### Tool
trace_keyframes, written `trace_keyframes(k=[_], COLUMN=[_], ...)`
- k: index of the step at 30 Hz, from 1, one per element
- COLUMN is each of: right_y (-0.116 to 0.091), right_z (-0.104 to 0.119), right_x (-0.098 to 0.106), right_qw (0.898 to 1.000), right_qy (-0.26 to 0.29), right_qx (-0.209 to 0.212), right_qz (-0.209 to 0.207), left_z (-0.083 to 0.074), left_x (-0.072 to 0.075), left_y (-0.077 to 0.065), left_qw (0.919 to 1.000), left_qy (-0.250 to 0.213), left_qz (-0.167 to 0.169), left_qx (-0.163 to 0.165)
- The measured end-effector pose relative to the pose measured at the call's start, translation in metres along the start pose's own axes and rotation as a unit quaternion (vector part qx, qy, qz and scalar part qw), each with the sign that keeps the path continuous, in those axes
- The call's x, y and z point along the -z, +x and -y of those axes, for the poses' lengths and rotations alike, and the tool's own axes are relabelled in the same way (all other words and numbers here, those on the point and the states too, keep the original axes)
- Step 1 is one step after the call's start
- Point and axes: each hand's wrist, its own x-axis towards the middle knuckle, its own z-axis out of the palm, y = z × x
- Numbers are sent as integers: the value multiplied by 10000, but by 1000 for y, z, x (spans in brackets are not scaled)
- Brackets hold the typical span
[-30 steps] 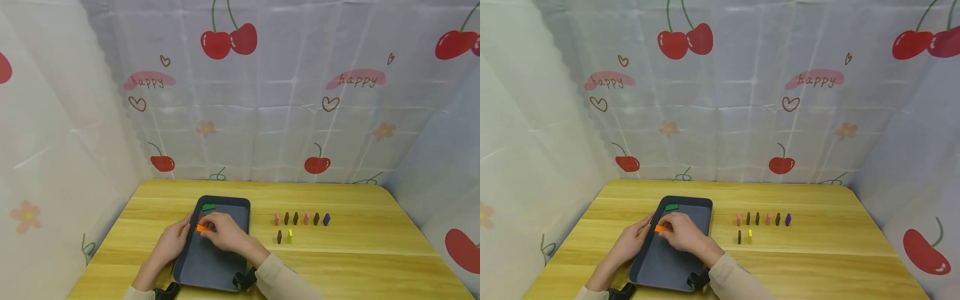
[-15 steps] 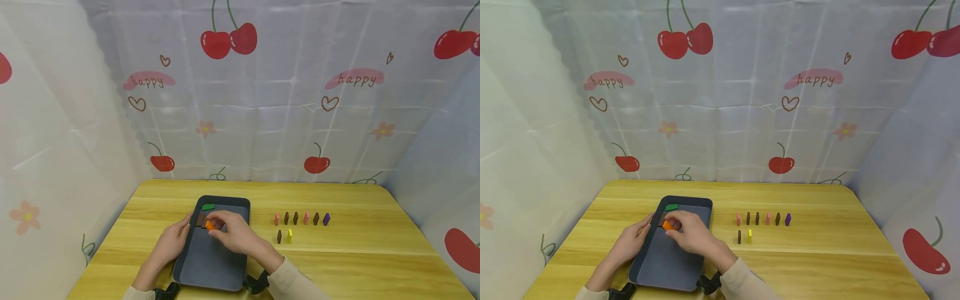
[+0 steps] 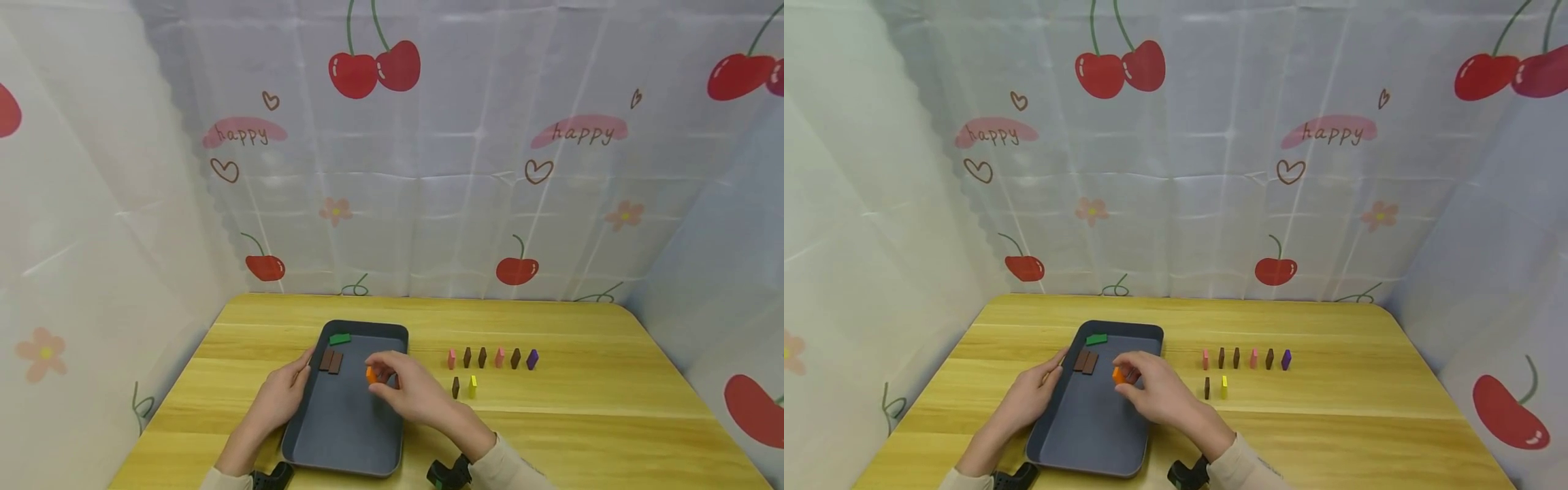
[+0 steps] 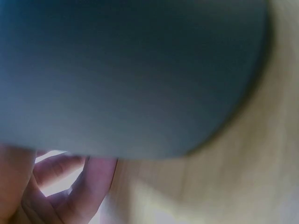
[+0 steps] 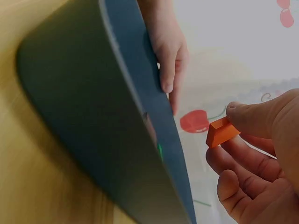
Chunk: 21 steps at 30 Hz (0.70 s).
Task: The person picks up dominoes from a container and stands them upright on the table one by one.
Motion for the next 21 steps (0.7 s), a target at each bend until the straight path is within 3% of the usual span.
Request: trace_keyframes(k=[7,21], right_y=[-18,-51], right_z=[-12,-31], right_x=[7,31], right_qw=[9999,9995], right_qy=[89,6], right_qx=[-57,-44], right_qz=[52,-305], left_z=[-2,-4], left_x=[2,2], left_y=[0,-2], left_qw=[9993,9998], left_qy=[-156,-79], left_qz=[206,142], left_qx=[267,121])
